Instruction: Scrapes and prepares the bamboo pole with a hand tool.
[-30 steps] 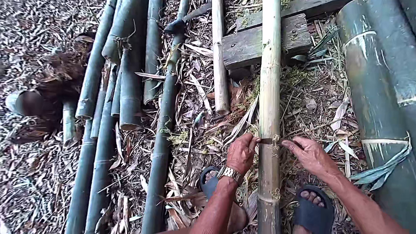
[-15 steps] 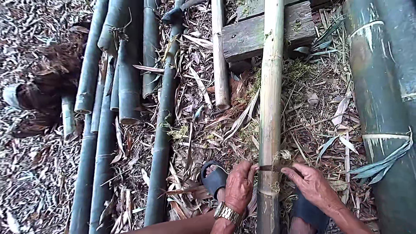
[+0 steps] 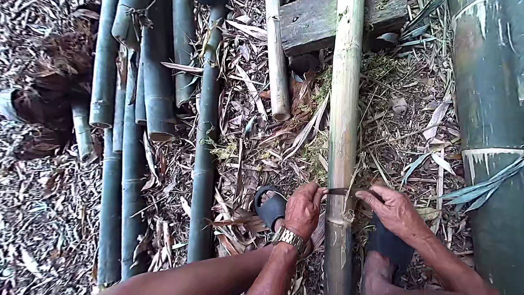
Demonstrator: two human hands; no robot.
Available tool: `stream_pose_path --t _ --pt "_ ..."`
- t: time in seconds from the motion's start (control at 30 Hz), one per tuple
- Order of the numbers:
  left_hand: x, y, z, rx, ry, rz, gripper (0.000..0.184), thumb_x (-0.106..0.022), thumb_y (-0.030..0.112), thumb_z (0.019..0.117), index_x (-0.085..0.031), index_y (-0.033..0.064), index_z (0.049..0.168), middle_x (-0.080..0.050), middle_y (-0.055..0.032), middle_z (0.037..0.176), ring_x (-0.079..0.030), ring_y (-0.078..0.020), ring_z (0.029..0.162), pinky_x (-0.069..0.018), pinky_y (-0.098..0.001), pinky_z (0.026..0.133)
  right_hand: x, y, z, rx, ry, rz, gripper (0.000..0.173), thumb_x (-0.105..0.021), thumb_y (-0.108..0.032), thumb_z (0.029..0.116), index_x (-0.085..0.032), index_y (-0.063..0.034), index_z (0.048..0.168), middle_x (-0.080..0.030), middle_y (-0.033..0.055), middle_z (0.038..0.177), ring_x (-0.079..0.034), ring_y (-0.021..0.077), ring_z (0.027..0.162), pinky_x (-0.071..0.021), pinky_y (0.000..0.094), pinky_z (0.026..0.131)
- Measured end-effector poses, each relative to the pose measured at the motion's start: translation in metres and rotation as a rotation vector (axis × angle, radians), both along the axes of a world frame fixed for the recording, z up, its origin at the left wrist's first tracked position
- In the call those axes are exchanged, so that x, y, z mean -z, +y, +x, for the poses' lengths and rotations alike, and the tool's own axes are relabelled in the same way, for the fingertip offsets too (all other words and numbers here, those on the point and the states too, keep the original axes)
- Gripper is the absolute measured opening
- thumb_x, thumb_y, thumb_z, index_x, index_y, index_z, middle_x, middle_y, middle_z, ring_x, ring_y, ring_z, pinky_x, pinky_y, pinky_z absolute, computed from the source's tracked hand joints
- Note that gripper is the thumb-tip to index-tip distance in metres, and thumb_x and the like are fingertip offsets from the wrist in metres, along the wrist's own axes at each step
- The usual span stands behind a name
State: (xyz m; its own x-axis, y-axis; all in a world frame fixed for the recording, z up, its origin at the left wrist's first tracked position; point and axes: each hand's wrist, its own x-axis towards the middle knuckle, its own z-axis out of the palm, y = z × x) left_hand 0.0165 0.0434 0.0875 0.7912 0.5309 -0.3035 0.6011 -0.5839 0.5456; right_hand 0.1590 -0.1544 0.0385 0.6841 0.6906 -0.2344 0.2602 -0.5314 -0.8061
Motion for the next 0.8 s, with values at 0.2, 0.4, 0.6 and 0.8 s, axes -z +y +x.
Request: stream_pose_path --t 0.2,0.4,0.6,0.8 --pt "-0.004 -0.054 -0.075 0.073 0.124 -0.119 0.050 -0.047 0.044 0.1069 -0.069 0.0036 0.088 -0.067 -0.0115 0.079 -0.069 -0.0269 0.080 -0.0571 -0.0469 0.076 0.016 -0.060 -0.051 -0.176 0.239 -0.011 0.057 -0.056 -0.065 0.0973 -0.064 -0.0114 0.079 -0.054 0.0011 0.063 -0.054 0.0142 0.059 -0.0471 0.0385 0.056" --pt "-0.019 -0.036 -0.022 0.121 0.131 0.007 0.049 -0.037 0.043 0.1101 -0.070 0.0082 0.100 -0.069 -0.0096 0.093 -0.070 -0.0256 0.093 -0.0566 -0.0458 0.082 -0.013 -0.033 -0.005 -0.137 0.111 -0.013 0.052 -0.054 -0.063 0.0993 -0.065 -0.0158 0.080 -0.055 -0.0020 0.066 -0.054 0.0117 0.060 -0.0468 0.0358 0.056" --pt "-0.016 0.045 0.077 0.116 -0.075 0.143 0.049 -0.050 0.051 0.1060 -0.069 0.0071 0.094 -0.066 -0.0116 0.087 -0.066 -0.0308 0.087 -0.0533 -0.0517 0.076 -0.043 0.051 0.076 -0.113 -0.007 -0.016 0.038 -0.053 -0.048 0.1052 -0.065 -0.0177 0.086 -0.055 -0.0017 0.062 -0.054 0.0120 0.053 -0.0460 0.0352 0.050" --pt "-0.008 0.090 0.150 0.053 -0.046 0.061 0.052 -0.053 0.057 0.1027 -0.066 0.0085 0.087 -0.064 -0.0115 0.084 -0.064 -0.0311 0.086 -0.0503 -0.0558 0.078 -0.040 0.098 0.130 -0.071 -0.064 -0.036 0.044 -0.051 -0.050 0.1059 -0.063 -0.0112 0.088 -0.054 0.0036 0.069 -0.055 0.0192 0.063 -0.0449 0.0449 0.060"
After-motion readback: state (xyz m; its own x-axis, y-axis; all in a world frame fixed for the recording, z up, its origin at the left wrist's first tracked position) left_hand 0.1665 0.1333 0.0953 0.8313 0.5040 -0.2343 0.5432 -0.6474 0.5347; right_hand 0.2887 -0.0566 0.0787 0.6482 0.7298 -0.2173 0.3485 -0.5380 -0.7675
